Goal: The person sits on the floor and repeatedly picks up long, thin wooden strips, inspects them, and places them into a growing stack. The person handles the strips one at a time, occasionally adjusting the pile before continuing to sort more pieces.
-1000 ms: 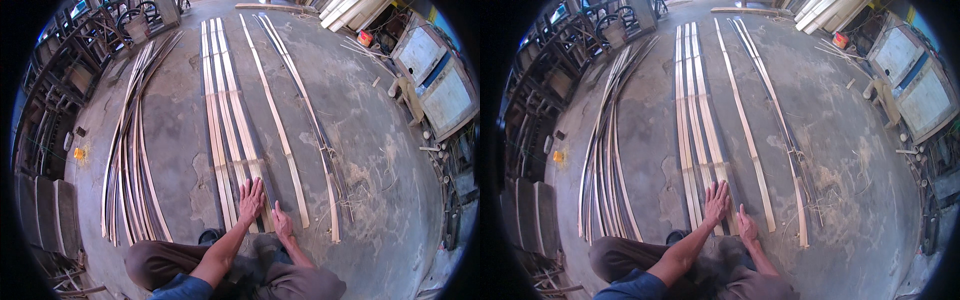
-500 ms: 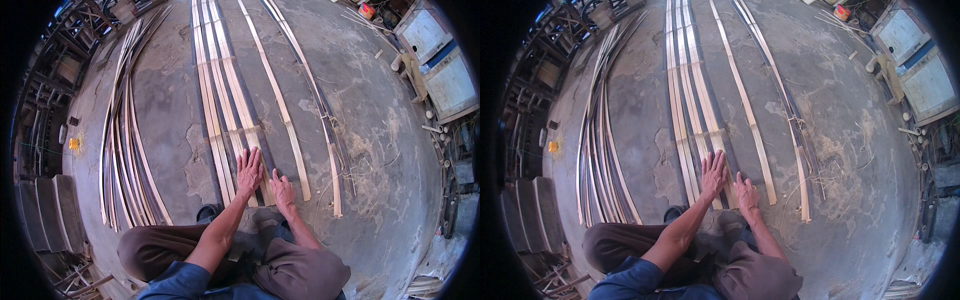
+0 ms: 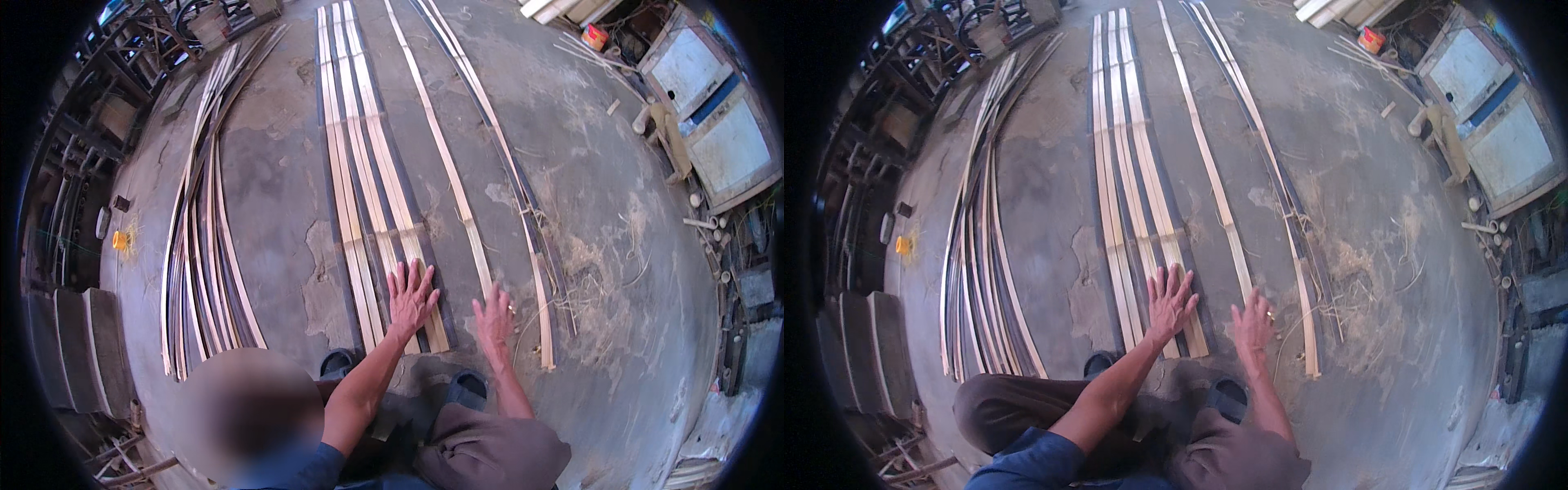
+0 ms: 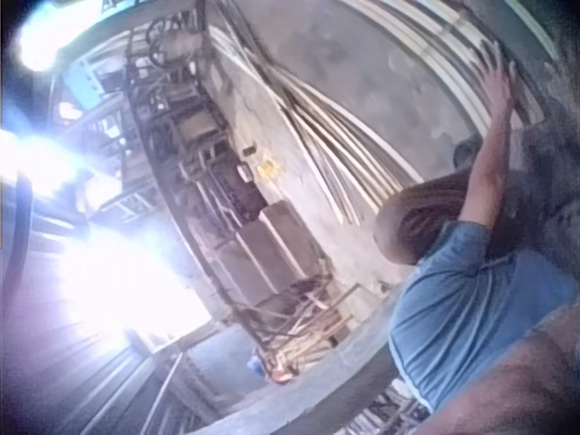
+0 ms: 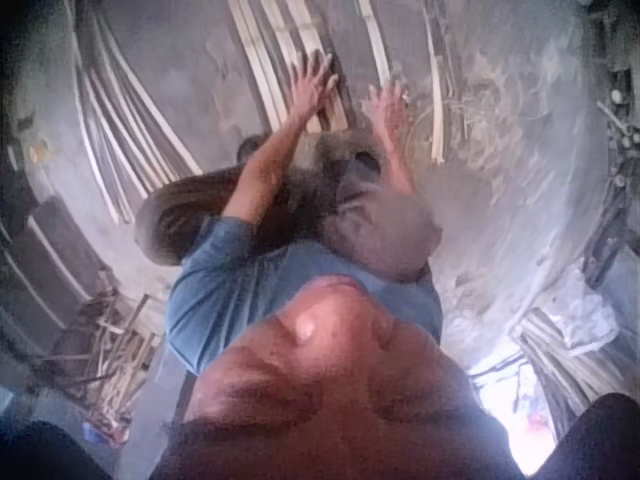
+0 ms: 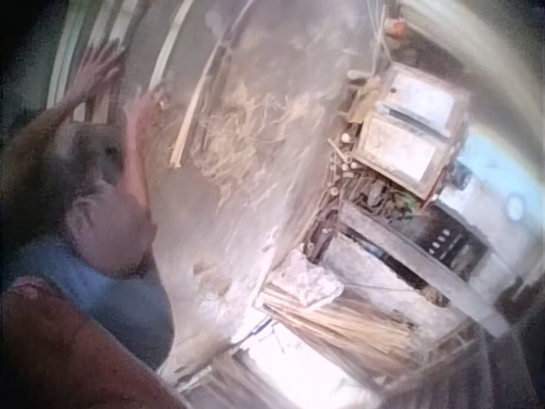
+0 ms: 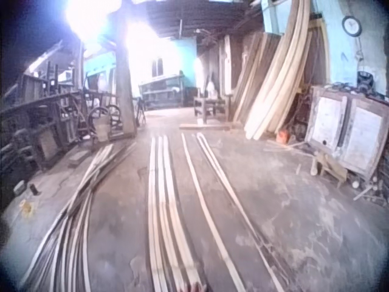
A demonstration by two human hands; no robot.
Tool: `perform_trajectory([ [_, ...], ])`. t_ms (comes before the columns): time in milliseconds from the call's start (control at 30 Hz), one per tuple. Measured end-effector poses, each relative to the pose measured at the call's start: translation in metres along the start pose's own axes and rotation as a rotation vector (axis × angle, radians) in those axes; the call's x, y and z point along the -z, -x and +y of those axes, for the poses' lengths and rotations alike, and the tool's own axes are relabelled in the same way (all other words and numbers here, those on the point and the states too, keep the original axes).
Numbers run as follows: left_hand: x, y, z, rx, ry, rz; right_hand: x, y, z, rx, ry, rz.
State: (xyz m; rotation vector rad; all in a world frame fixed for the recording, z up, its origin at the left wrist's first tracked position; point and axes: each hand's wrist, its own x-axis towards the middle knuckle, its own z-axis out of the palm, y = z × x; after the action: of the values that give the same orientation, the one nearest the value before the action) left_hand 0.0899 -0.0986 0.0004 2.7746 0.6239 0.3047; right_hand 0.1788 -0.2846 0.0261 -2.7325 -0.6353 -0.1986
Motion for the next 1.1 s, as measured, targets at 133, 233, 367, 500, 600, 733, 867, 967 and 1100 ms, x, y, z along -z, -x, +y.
perform_trajectory([
  [133,-0.002,-0.004,0.009,-0.02,0.039,-0.04,-0.008,0.0,0.045,-0.048,-0.093,-0.242],
  [233,-0.008,-0.001,0.007,-0.07,0.005,-0.076,0.002,-0.006,0.041,-0.061,-0.142,-0.27],
  [367,-0.013,0.001,0.006,-0.062,-0.004,-0.085,0.026,-0.011,0.025,-0.133,-0.238,-0.28],
  [500,-0.012,0.001,0.011,-0.053,-0.025,-0.084,0.046,-0.016,0.017,-0.2,-0.215,-0.275],
  [600,-0.014,0.002,0.009,-0.049,-0.044,-0.065,0.05,-0.014,0.014,-0.152,-0.419,-0.193],
  [733,-0.014,0.0,0.011,-0.047,-0.035,-0.062,0.047,0.004,-0.006,-0.082,-0.595,-0.059],
  [867,-0.016,0.0,0.01,-0.041,-0.016,-0.059,0.018,0.014,-0.015,-0.097,-0.659,-0.126],
  [967,-0.016,0.001,0.009,-0.042,-0.014,-0.05,-0.001,0.014,-0.021,-0.098,-0.577,-0.248],
  [1100,-0.014,0.0,0.01,-0.03,0.007,-0.061,-0.02,0.019,-0.026,-0.051,-0.469,-0.31],
])
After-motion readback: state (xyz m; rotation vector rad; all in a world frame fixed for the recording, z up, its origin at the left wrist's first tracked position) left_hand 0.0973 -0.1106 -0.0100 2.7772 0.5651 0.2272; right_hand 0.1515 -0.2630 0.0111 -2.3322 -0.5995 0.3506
